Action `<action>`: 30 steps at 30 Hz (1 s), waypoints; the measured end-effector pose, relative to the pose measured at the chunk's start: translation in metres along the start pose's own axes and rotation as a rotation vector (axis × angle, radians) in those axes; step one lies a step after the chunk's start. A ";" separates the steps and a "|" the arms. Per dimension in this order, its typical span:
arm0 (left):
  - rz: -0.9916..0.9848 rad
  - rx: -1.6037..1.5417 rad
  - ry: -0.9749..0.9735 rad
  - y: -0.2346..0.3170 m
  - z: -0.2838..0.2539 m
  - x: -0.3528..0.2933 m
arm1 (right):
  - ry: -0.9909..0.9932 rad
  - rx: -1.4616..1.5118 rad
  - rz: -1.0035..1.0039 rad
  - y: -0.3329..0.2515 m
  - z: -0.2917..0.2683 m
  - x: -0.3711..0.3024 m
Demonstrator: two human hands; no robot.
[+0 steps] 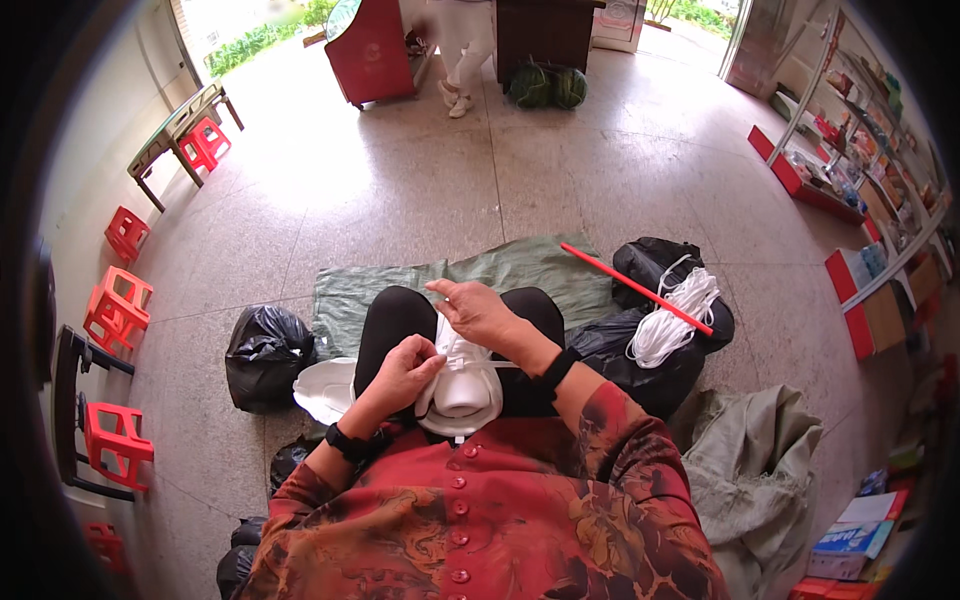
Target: Lacing a white shoe or boot component while sitting on the floor.
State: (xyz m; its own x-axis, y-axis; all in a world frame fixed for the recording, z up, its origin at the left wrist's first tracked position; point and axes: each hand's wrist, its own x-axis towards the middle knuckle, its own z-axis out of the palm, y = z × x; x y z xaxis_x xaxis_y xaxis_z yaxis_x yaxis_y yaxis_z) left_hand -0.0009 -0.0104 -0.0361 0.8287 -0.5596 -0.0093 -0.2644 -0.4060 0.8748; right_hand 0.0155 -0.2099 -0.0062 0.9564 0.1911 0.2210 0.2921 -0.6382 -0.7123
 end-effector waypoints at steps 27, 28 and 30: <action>-0.127 -0.133 -0.401 0.025 -0.012 0.060 | -0.118 -0.168 0.024 -0.061 0.037 -0.089; 0.072 0.051 -0.313 0.025 -0.014 0.058 | -0.143 -0.135 0.035 -0.062 0.036 -0.088; 0.272 0.233 -0.226 0.028 -0.014 0.056 | -0.166 -0.099 0.049 -0.062 0.034 -0.089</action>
State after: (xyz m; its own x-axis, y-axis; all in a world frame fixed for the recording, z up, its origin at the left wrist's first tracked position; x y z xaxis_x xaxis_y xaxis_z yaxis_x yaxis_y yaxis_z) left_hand 0.0448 -0.0432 -0.0053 0.5916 -0.8024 0.0779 -0.5843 -0.3602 0.7272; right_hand -0.0877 -0.1615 -0.0044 0.9596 0.2728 0.0692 0.2511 -0.7185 -0.6487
